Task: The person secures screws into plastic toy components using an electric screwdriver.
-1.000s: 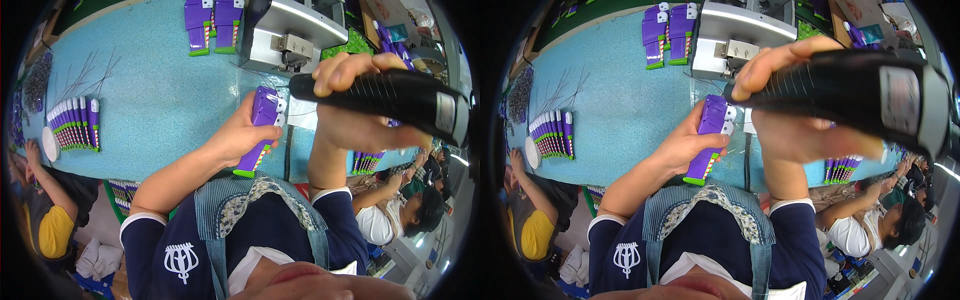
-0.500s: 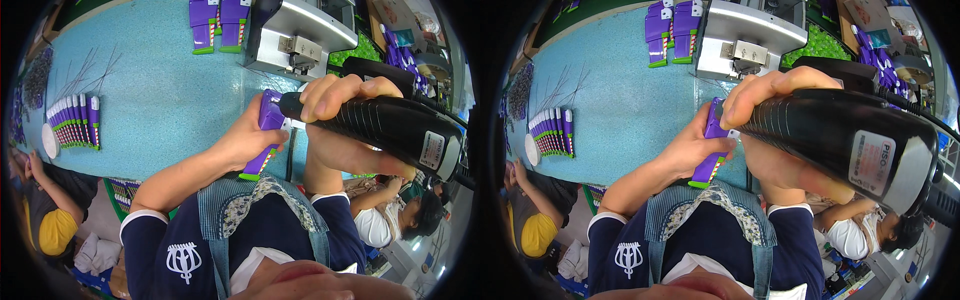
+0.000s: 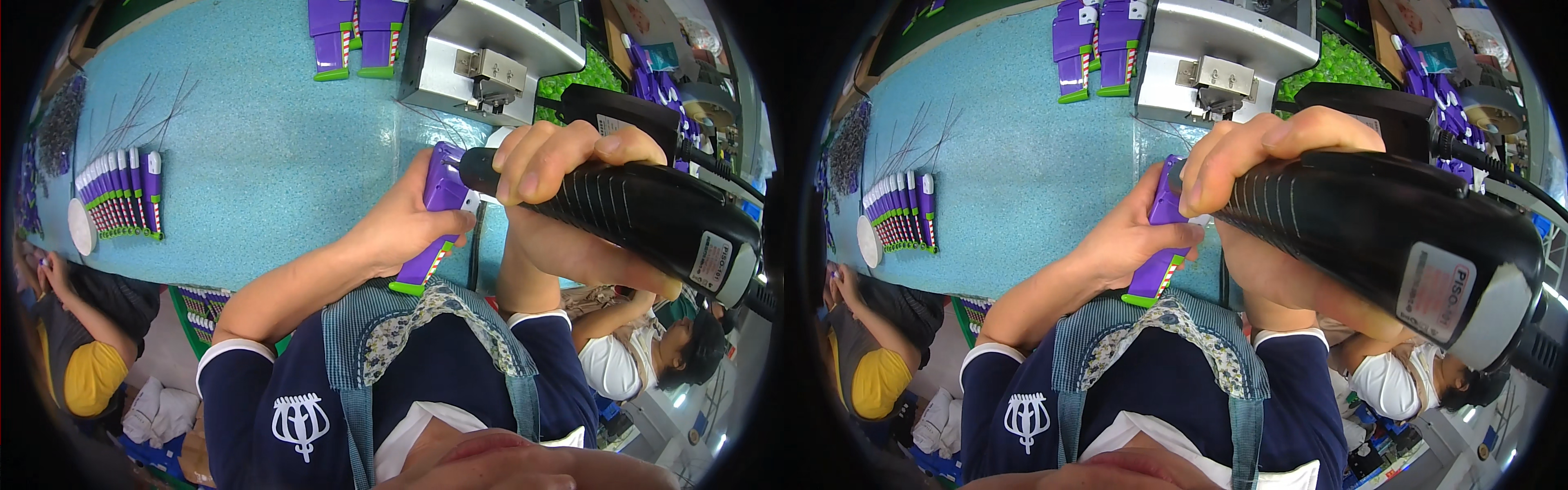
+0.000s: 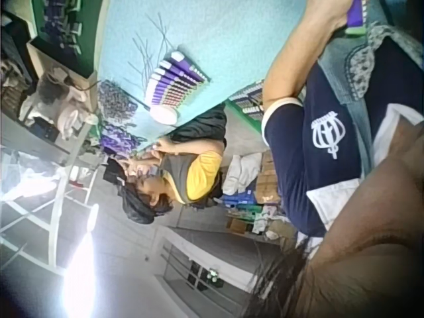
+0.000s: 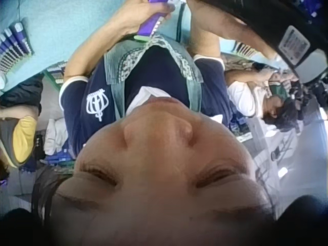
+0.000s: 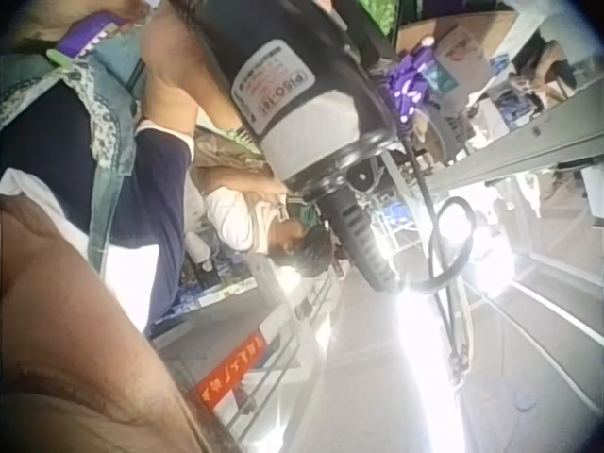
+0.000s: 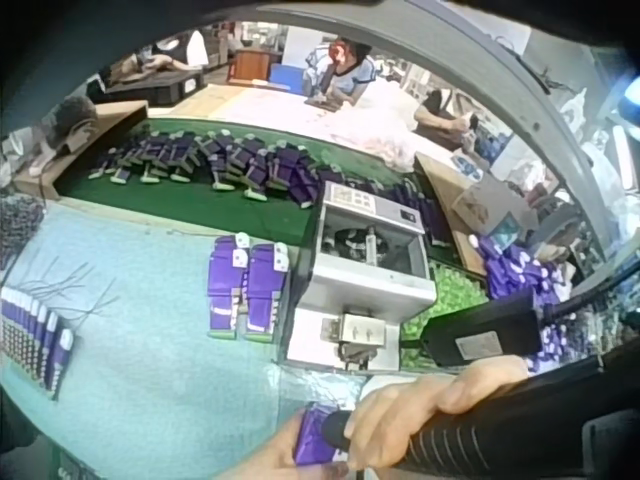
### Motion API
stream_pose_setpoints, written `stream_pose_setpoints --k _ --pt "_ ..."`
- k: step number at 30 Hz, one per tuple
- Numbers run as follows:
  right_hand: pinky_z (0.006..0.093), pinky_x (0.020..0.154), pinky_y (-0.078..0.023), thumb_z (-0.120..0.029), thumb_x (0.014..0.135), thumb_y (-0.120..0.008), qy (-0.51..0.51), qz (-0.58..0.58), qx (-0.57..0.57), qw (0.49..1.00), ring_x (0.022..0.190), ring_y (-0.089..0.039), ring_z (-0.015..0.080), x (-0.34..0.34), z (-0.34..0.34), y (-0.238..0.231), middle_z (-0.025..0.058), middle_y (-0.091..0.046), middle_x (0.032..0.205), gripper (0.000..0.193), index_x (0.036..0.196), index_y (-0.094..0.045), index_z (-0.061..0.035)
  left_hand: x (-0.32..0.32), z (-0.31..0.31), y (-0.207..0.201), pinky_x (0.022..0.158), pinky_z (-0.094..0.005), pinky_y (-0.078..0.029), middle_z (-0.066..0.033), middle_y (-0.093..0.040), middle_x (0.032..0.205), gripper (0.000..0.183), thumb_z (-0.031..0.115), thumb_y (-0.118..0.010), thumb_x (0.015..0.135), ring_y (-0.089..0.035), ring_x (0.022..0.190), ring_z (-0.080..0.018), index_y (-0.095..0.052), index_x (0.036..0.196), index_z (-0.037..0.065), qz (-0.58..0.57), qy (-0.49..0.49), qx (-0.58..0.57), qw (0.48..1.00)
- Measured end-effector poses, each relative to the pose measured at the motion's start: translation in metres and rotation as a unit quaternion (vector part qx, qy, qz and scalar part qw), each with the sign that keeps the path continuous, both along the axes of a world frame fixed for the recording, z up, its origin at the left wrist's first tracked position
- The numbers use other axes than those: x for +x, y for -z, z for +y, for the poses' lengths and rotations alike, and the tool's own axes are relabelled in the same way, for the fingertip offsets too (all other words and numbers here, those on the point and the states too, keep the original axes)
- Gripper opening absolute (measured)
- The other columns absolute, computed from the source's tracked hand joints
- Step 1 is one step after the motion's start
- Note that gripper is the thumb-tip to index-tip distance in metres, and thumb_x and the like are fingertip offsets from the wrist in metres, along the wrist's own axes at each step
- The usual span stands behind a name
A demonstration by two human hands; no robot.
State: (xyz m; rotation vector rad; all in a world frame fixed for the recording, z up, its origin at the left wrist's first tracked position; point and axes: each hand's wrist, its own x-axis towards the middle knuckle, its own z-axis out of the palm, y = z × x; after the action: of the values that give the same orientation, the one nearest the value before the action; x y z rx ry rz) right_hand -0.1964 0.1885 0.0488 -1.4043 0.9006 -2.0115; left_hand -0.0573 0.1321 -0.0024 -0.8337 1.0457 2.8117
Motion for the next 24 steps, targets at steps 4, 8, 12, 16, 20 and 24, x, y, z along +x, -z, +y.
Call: stream_pose_setpoints --k 4,8,12,16,20,24 --pt "0.035 0.057 -0.046 -0.085 0.072 -0.042 0.014 -0.007 0.013 1.0 0.057 -0.057 0.0225 0.0 -0.002 -0.006 0.0141 -0.061 0.077 0.099 0.125 -0.043 -0.0015 -0.002 -0.004 0.0 0.056 -0.0293 -0.051 -0.0092 -0.058 0.086 0.059 0.0 -0.069 0.077 -0.062 0.067 -0.0165 -0.033 0.124 0.001 0.015 0.0 0.018 1.0" --pt "0.0372 0.06 -0.047 -0.09 0.071 -0.032 0.009 0.012 0.001 1.0 0.059 -0.058 0.0236 -0.028 -0.013 -0.018 0.0135 -0.061 0.079 0.103 0.126 -0.045 -0.0036 -0.006 -0.007 0.001 0.057 -0.0299 -0.053 -0.0091 -0.059 0.092 0.057 0.004 -0.07 0.08 -0.063 0.07 -0.0171 -0.034 0.125 0.001 0.017 0.014 0.042 0.999" --pt "0.0375 0.061 -0.047 -0.091 0.07 -0.029 -0.005 0.006 -0.058 0.998 0.061 -0.059 0.0239 -0.053 -0.03 -0.005 0.0168 -0.062 0.083 0.104 0.12 -0.049 -0.0019 -0.007 -0.001 0.008 0.058 -0.0296 -0.054 -0.0085 -0.059 0.094 0.055 0.009 -0.071 0.082 -0.063 0.068 -0.0173 -0.037 0.124 0.001 -0.005 -0.032 0.007 0.999" --pt "0.0361 0.057 -0.047 -0.09 0.07 -0.031 0.034 -0.013 -0.017 0.999 0.058 -0.058 0.0238 -0.034 -0.017 -0.006 0.0158 -0.061 0.079 0.103 0.12 -0.049 -0.0015 -0.007 -0.003 0.013 0.058 -0.0292 -0.053 -0.0087 -0.059 0.094 0.051 0.011 -0.071 0.082 -0.062 0.069 -0.0168 -0.038 0.12 0.001 -0.017 -0.023 -0.007 1.0" --pt "0.0361 0.055 -0.046 -0.089 0.072 -0.033 0.035 -0.004 -0.004 0.999 0.054 -0.056 0.0229 -0.007 -0.004 -0.019 0.0139 -0.059 0.075 0.102 0.123 -0.046 -0.0016 -0.008 -0.003 0.011 0.057 -0.0294 -0.053 -0.0089 -0.059 0.093 0.048 0.01 -0.071 0.083 -0.062 0.07 -0.0165 -0.039 0.118 0.001 -0.037 -0.03 -0.015 0.999" --pt "0.036 0.052 -0.046 -0.088 0.072 -0.034 0.042 -0.001 0.014 0.999 0.049 -0.055 0.0226 0.007 0.0 -0.018 0.0145 -0.059 0.074 0.1 0.122 -0.046 -0.0014 -0.009 -0.002 0.008 0.057 -0.0296 -0.052 -0.0097 -0.058 0.093 0.046 0.003 -0.068 0.082 -0.062 0.07 -0.0172 -0.039 0.117 0.001 -0.016 -0.039 0.007 0.999"
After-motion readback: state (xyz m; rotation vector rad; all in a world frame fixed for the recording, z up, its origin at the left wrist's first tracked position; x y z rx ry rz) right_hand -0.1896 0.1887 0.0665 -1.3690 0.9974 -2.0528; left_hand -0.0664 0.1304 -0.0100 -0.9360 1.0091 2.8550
